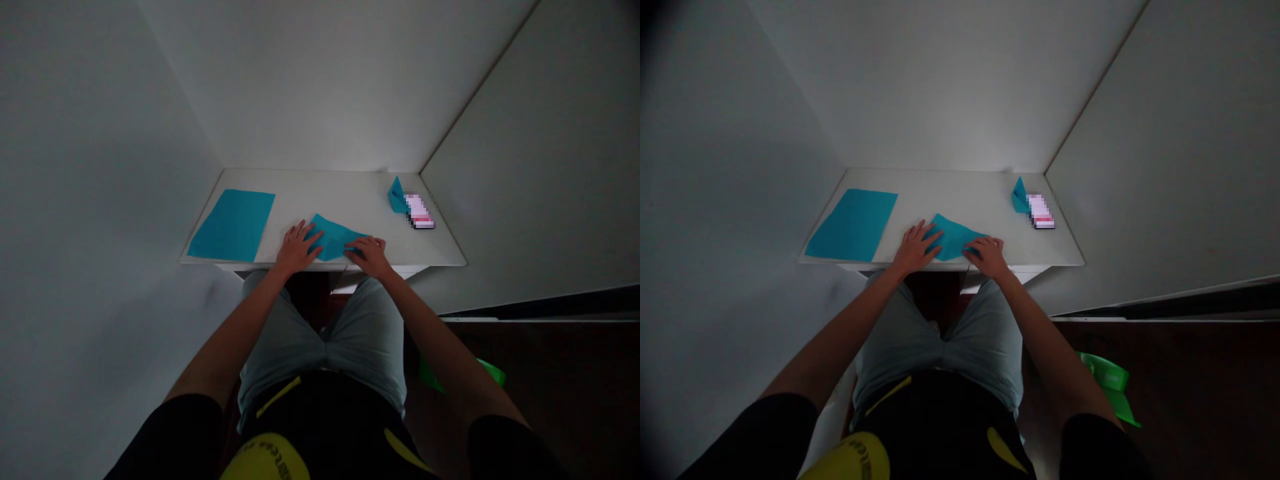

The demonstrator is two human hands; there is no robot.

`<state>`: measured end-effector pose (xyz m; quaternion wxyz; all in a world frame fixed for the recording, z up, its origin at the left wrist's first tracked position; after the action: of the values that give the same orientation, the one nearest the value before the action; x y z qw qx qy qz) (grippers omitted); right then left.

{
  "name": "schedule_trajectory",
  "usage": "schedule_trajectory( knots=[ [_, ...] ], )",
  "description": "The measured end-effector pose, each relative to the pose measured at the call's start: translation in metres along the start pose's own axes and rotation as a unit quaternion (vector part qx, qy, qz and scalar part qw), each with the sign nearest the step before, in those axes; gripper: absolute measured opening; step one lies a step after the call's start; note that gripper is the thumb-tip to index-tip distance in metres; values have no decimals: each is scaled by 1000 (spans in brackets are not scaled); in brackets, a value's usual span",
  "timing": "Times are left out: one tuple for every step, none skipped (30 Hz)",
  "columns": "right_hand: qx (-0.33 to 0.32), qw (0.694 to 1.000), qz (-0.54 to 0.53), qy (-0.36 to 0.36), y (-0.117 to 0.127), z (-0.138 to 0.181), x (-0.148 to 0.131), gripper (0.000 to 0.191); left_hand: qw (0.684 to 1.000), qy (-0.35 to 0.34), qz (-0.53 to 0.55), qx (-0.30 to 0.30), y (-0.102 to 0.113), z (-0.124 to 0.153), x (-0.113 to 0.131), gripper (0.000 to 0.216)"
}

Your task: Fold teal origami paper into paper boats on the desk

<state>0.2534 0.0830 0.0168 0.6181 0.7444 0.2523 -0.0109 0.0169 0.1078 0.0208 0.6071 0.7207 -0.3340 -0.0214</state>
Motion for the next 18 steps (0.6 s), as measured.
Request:
schedule_trajectory(
  knots=[
    [5, 1000, -2, -20, -1, -5, 1, 37, 1000, -14, -3, -12, 0, 0, 3, 51],
    [9, 999, -1, -38, -1, -10, 2, 41, 1000, -22, -4, -22, -1, 1, 4, 50],
    [15, 999, 5, -52, -1, -15, 1, 46, 999, -25, -5, -29, -1, 1, 5, 50],
    [23, 998, 16, -61, -1, -18, -1, 50, 999, -23, -5, -33, -2, 0, 5, 50],
    [34, 997, 31, -64, 0, -21, -5, 52, 999, -20, -5, -35, -2, 0, 5, 51],
    [43, 996, 49, -60, 1, -23, -10, 50, 999, -16, -6, -34, -2, 0, 5, 52],
    [48, 996, 63, -47, 0, -23, -17, 45, 999, -11, -7, -30, -2, 0, 5, 52],
    [47, 996, 71, -27, -3, -22, -24, 41, 1000, -8, -8, -25, -2, 0, 5, 53],
    [41, 997, 70, -2, -7, -20, -31, 38, 1000, -6, -9, -20, -2, 0, 6, 53],
    [33, 997, 63, 22, -13, -18, -37, 39, 1000, -4, -9, -16, -1, 0, 6, 53],
    [26, 997, 53, 41, -18, -15, -41, 42, 1000, -3, -9, -13, 0, 0, 7, 54],
    [24, 998, 44, 49, -22, -12, -42, 45, 1000, -4, -9, -12, 0, 1, 7, 56],
    [24, 998, 38, 49, -25, -9, -39, 49, 1000, -7, -8, -14, 1, 2, 8, 60],
    [24, 998, 35, 42, -27, -8, -35, 53, 1000, -14, -6, -19, 2, 3, 9, 64],
    [23, 999, 36, 33, -29, -7, -28, 56, 999, -24, -3, -27, 3, 4, 10, 70],
    [19, 999, 38, 25, -29, -7, -21, 59, 999, -36, 0, -36, 3, 5, 12, 76],
    [14, 999, 40, 18, -29, -8, -13, 60, 998, -49, 4, -48, 3, 6, 13, 79],
    [8, 999, 42, 13, -27, -9, -5, 60, 996, -60, 8, -58, 3, 7, 14, 81]
  ],
)
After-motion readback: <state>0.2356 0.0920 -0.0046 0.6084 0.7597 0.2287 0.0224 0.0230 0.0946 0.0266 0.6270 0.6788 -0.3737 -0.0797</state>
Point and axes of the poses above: each hand's wrist, its own z-axis away from the middle knuckle, its own y-axis out of the back of the hand, x = y × z, the point moved 7 cm from there along -z, towards the middle knuckle, and after that the axes turned 3 degrees about z, right-handed, at the moved point
